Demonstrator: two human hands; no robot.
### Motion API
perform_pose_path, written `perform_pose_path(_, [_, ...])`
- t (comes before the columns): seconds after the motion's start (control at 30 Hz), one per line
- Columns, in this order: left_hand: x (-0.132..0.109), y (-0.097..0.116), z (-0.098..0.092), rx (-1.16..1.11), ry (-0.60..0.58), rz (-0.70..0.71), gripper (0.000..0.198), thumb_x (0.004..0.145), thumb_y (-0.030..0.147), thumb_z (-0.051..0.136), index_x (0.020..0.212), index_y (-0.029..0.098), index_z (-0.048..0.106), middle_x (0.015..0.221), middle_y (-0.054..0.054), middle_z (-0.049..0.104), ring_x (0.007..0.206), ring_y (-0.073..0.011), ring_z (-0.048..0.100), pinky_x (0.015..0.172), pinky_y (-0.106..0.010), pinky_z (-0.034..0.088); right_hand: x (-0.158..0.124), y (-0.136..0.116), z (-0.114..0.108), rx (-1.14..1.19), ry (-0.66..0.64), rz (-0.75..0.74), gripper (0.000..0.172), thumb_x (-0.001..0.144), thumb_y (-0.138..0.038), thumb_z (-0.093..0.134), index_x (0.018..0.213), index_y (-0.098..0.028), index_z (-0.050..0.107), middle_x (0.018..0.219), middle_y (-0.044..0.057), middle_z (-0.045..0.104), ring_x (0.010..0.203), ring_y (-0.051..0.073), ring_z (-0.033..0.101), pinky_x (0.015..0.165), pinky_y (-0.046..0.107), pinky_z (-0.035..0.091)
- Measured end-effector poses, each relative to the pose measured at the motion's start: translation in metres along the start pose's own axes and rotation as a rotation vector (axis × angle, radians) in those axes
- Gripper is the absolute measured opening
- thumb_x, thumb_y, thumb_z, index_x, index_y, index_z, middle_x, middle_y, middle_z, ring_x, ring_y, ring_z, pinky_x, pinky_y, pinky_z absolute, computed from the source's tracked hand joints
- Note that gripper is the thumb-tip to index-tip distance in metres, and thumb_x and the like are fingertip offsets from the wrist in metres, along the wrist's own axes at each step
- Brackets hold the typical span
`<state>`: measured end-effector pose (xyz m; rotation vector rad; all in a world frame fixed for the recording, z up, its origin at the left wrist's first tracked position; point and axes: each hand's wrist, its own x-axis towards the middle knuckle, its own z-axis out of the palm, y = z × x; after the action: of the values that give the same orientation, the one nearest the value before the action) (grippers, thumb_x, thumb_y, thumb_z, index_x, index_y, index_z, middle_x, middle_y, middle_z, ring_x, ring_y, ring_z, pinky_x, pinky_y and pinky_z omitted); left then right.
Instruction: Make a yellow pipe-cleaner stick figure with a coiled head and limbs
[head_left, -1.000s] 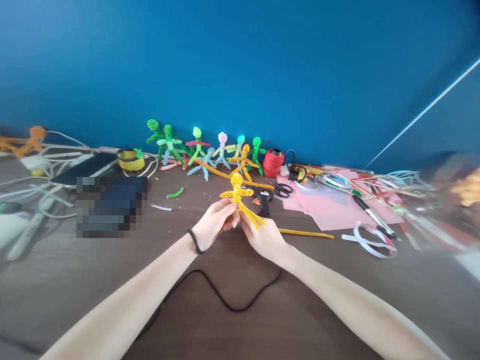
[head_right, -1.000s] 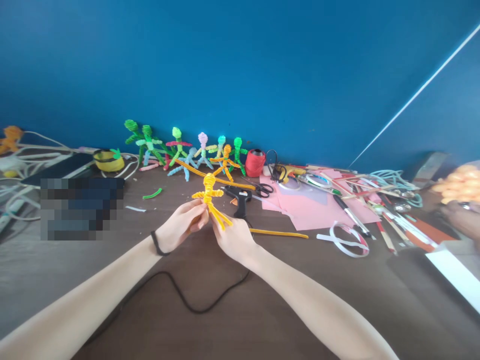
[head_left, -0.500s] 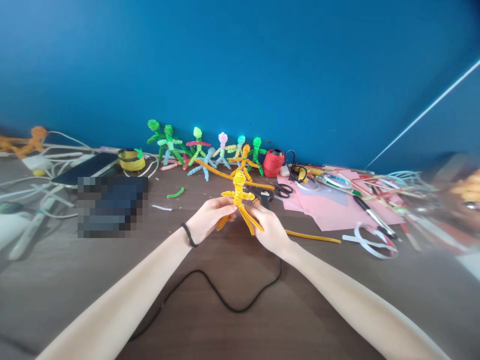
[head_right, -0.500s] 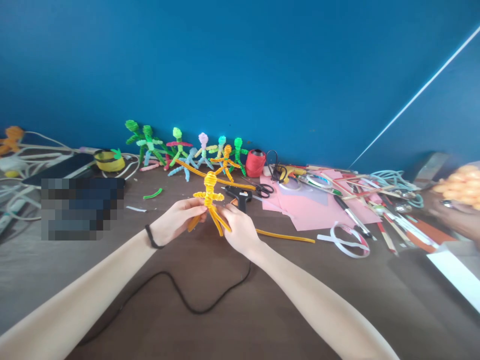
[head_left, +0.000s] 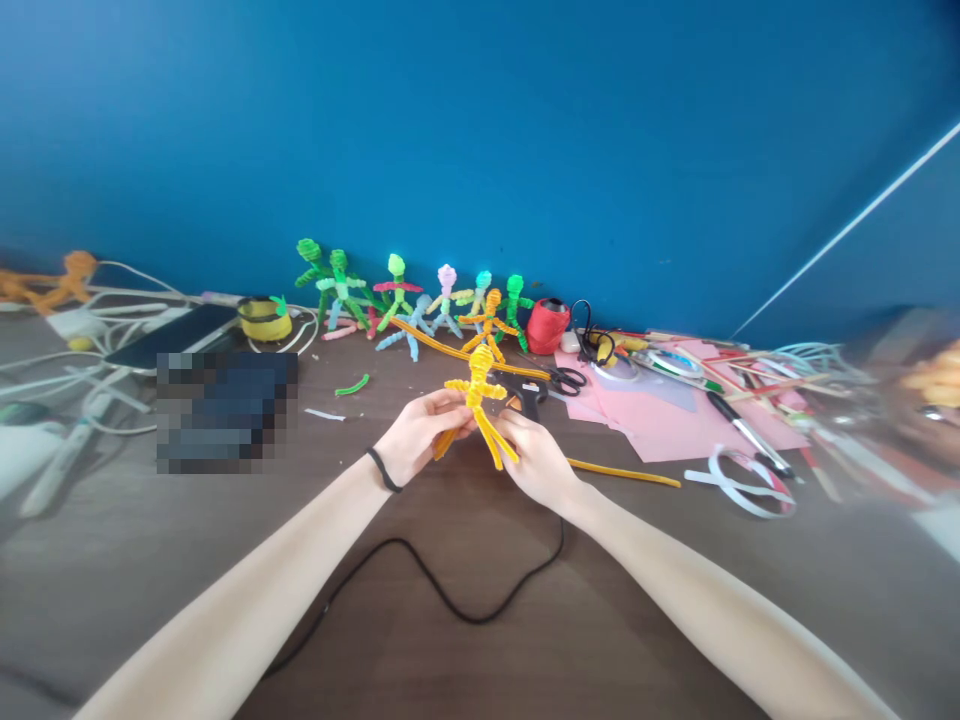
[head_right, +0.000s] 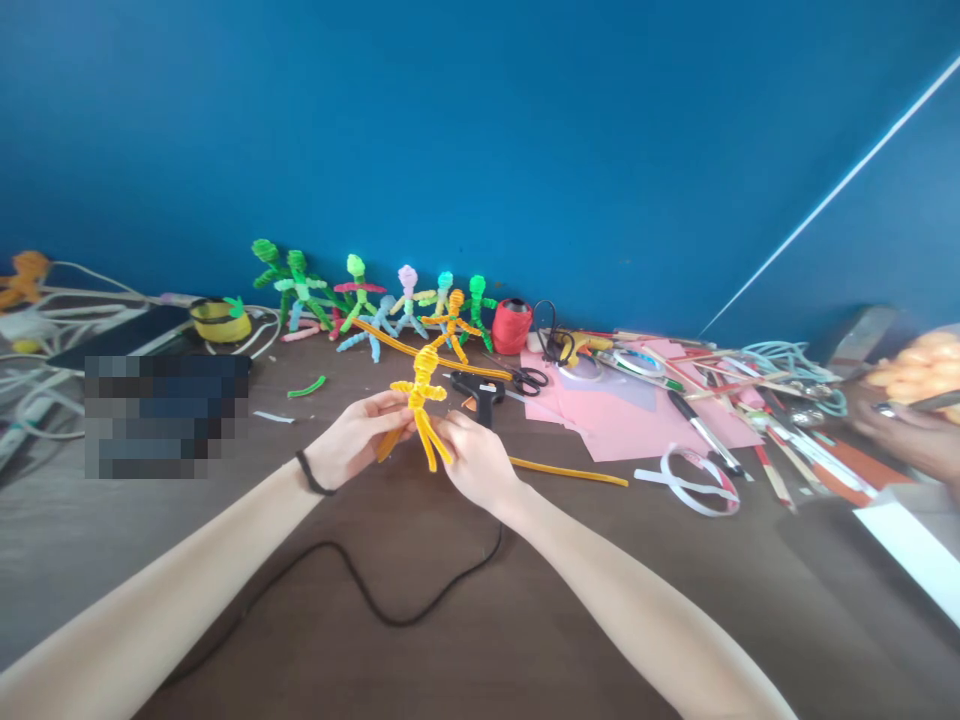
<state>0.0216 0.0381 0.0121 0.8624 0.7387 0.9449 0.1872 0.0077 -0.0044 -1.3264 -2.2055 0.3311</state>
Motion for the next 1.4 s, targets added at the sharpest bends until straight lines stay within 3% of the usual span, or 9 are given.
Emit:
perform_pose_path(0.27, [-0.008,0.005,0.012,0.04,-0.064,-0.041,0.013,0.06,0.009,0.067,0.073,0.009,0.063,0.064,-0.003,0.063,0.059,-0.009,0.057,0.058,-0.02,0.044,-0.001,0.004,0.0,0.032,0.066,-0.061,0.029,0.084,-0.02,0.037,0.106,-0.02,0.055,0.086,0.005,0.059,0.076,0.015,0.057,0.067,0.022,0.045])
perform_pose_path(0.43, [-0.01,0.003,0.021,0.0,-0.031,-0.028,0.011,0.06,0.008,0.067,0.07,0.008,0.063,0.065,-0.004,0.063,0.06,-0.0093,0.057,0.062,-0.02,0.046,-0.001,0.002,0.016,-0.139,0.164,-0.06,0.03,0.087,-0.02,0.031,0.093,-0.017,0.06,0.086,0.007,0.064,0.078,0.015,0.06,0.07,0.023,0.045])
perform_pose_path(0.6, [-0.007,-0.001,0.019,0.118,0.009,0.063,0.016,0.056,0.014,0.07,0.071,0.01,0.064,0.065,-0.002,0.063,0.061,-0.0102,0.057,0.069,-0.024,0.045,-0.003,-0.005,0.019,-0.382,0.099,-0.072,0.03,0.087,-0.021,0.031,0.087,-0.016,0.061,0.077,0.006,0.067,0.063,0.015,0.061,0.058,0.023,0.044])
perform_pose_path(0.9, [-0.006,-0.001,0.014,0.343,0.069,0.14,0.022,0.059,0.027,0.07,0.074,0.012,0.065,0.067,-0.001,0.061,0.066,-0.012,0.054,0.066,-0.024,0.041,-0.004,-0.006,0.019,-0.425,0.116,-0.105,0.03,0.087,-0.02,0.032,0.1,-0.014,0.059,0.085,0.007,0.068,0.065,0.016,0.063,0.056,0.023,0.046])
perform_pose_path(1.23, [-0.005,0.0,0.008,0.308,-0.045,0.083,0.025,0.059,0.028,0.07,0.079,0.014,0.067,0.075,-0.003,0.066,0.07,-0.0133,0.056,0.072,-0.026,0.04,-0.007,0.004,0.022,-0.506,0.149,-0.264,0.033,0.087,-0.013,0.03,0.095,-0.013,0.062,0.094,0.01,0.067,0.072,0.015,0.064,0.064,0.023,0.049])
perform_pose_path(1.4, [-0.005,0.0,0.011,0.275,-0.011,0.081,0.023,0.055,0.026,0.072,0.074,0.012,0.067,0.069,-0.002,0.065,0.067,-0.0127,0.054,0.07,-0.026,0.039,-0.006,-0.001,0.022,-0.459,0.074,-0.189,0.035,0.088,-0.016,0.028,0.095,-0.014,0.062,0.089,0.011,0.067,0.069,0.017,0.063,0.062,0.025,0.049])
